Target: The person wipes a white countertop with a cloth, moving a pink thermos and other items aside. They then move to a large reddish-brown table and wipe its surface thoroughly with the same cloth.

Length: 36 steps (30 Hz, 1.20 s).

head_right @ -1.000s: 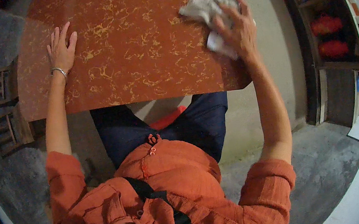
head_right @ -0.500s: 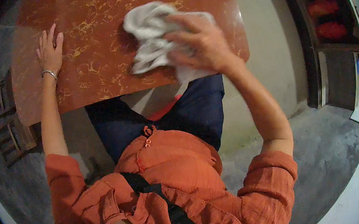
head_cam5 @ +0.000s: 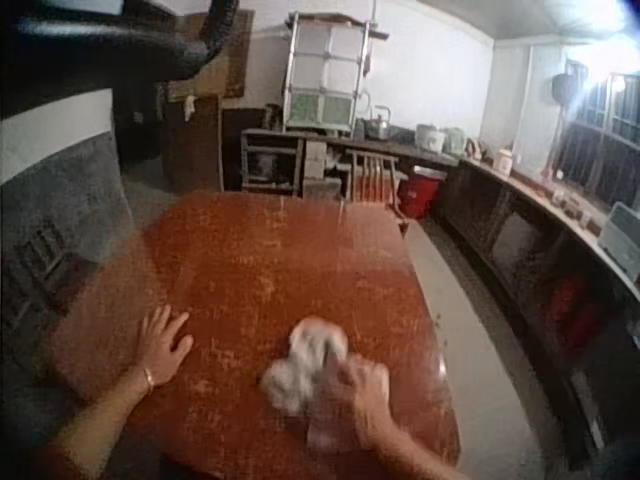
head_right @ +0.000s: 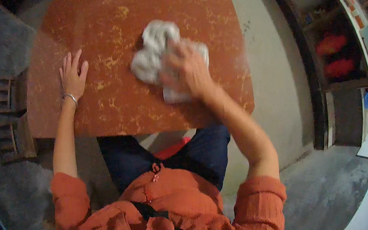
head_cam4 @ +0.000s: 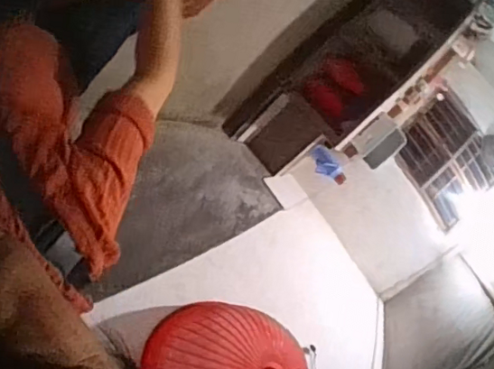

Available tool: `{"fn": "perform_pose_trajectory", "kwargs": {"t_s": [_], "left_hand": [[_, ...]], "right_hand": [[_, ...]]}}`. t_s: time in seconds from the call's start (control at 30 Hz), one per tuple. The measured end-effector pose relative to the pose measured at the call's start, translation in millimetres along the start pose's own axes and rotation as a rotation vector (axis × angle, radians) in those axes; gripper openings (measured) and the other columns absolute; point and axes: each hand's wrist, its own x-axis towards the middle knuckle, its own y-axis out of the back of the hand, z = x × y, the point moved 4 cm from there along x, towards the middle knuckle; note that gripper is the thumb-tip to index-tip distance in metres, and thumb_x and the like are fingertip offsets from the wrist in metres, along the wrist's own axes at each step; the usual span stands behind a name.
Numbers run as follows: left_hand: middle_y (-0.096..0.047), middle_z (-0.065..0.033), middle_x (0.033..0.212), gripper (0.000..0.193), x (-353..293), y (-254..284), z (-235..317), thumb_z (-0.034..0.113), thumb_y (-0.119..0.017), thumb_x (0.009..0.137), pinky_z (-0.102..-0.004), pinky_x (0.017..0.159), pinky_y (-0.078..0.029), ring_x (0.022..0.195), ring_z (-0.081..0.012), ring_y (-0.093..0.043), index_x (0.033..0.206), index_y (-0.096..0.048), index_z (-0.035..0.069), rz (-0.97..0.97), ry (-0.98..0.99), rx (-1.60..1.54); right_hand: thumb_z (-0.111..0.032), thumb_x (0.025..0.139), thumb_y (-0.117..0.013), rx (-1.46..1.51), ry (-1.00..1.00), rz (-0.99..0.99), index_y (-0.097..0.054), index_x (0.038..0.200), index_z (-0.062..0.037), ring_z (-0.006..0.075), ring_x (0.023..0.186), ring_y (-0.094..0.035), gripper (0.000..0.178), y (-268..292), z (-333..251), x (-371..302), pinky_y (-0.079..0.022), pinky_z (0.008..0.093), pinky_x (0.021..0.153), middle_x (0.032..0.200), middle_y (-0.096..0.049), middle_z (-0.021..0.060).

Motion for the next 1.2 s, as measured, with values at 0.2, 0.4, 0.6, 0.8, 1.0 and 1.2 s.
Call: {"fn": "perform_pose_trajectory", "kwargs": {"t_s": [0.2, 0.4, 0.6, 0.8, 1.0, 1.2], "left_hand": [[-0.023, -0.0184, 0.152, 0.052, -4.1, 14.7, 16.9, 0.041, -0.043, 0.095, -0.0512, 0.114, -0.010, 0.141, -0.0349, -0.017, 0.142, -0.038, 0.018, -0.041, 0.047, -0.016], [-0.022, -0.0186, 0.152, 0.052, -5.2, 22.1, 24.7, 0.037, -0.047, 0.094, -0.0510, 0.115, -0.009, 0.141, -0.0350, -0.016, 0.141, -0.040, 0.017, -0.047, 0.051, -0.080], [-0.023, -0.0194, 0.151, 0.052, -1.6, 21.5, 30.1, 0.037, -0.049, 0.093, -0.0505, 0.115, -0.010, 0.141, -0.0355, -0.016, 0.140, -0.041, 0.017, -0.085, 0.069, -0.106], [-0.022, -0.0191, 0.152, 0.052, -5.1, 32.3, 22.8, 0.038, -0.048, 0.094, -0.0503, 0.115, -0.010, 0.141, -0.0360, -0.016, 0.141, -0.040, 0.016, -0.100, 0.089, -0.105], [-0.021, -0.0188, 0.152, 0.053, -6.5, 25.8, 24.1, 0.039, -0.047, 0.095, -0.0502, 0.115, -0.010, 0.142, -0.0355, -0.015, 0.142, -0.039, 0.016, -0.088, 0.065, -0.099], [-0.021, -0.0188, 0.152, 0.053, -4.9, 20.1, 26.7, 0.039, -0.046, 0.094, -0.0497, 0.115, -0.010, 0.142, -0.0349, -0.015, 0.142, -0.039, 0.016, -0.081, 0.069, -0.085]], "right_hand": [[-0.029, 0.071, -0.075, -0.076, -0.338, -0.070, -0.066, 0.108, -0.0130, 0.0403, 0.116, -0.050, 0.041, 59.2, 23.3, -46.4, -0.043, 0.0485, 0.094, 0.131, -0.048, 0.0208], [-0.034, 0.076, -0.069, -0.297, -0.527, 0.139, -0.063, 0.113, -0.0090, 0.0423, 0.111, -0.050, 0.045, 34.0, 148.1, 25.2, -0.044, 0.0469, 0.092, 0.125, -0.048, 0.0255], [-0.036, 0.072, -0.074, -0.023, -0.307, 0.046, -0.065, 0.112, -0.0119, 0.0404, 0.111, -0.050, 0.047, -51.2, 107.9, 90.4, -0.043, 0.0474, 0.093, 0.124, -0.049, 0.0238], [-0.031, 0.073, -0.073, 0.223, 0.054, -0.222, -0.063, 0.113, -0.0130, 0.0384, 0.121, -0.044, 0.045, -34.7, -68.2, 22.3, -0.038, 0.0475, 0.101, 0.134, -0.044, 0.0200], [-0.027, 0.070, -0.075, 0.143, -0.107, -0.262, -0.066, 0.107, -0.0127, 0.0374, 0.119, -0.048, 0.041, 74.2, -62.7, -90.8, -0.042, 0.0483, 0.097, 0.130, -0.049, 0.0162], [-0.022, 0.069, -0.075, -0.036, -0.360, -0.140, -0.067, 0.106, -0.0124, 0.0373, 0.122, -0.047, 0.039, 100.2, 41.1, -104.3, -0.042, 0.0479, 0.098, 0.134, -0.047, 0.0178]]}}
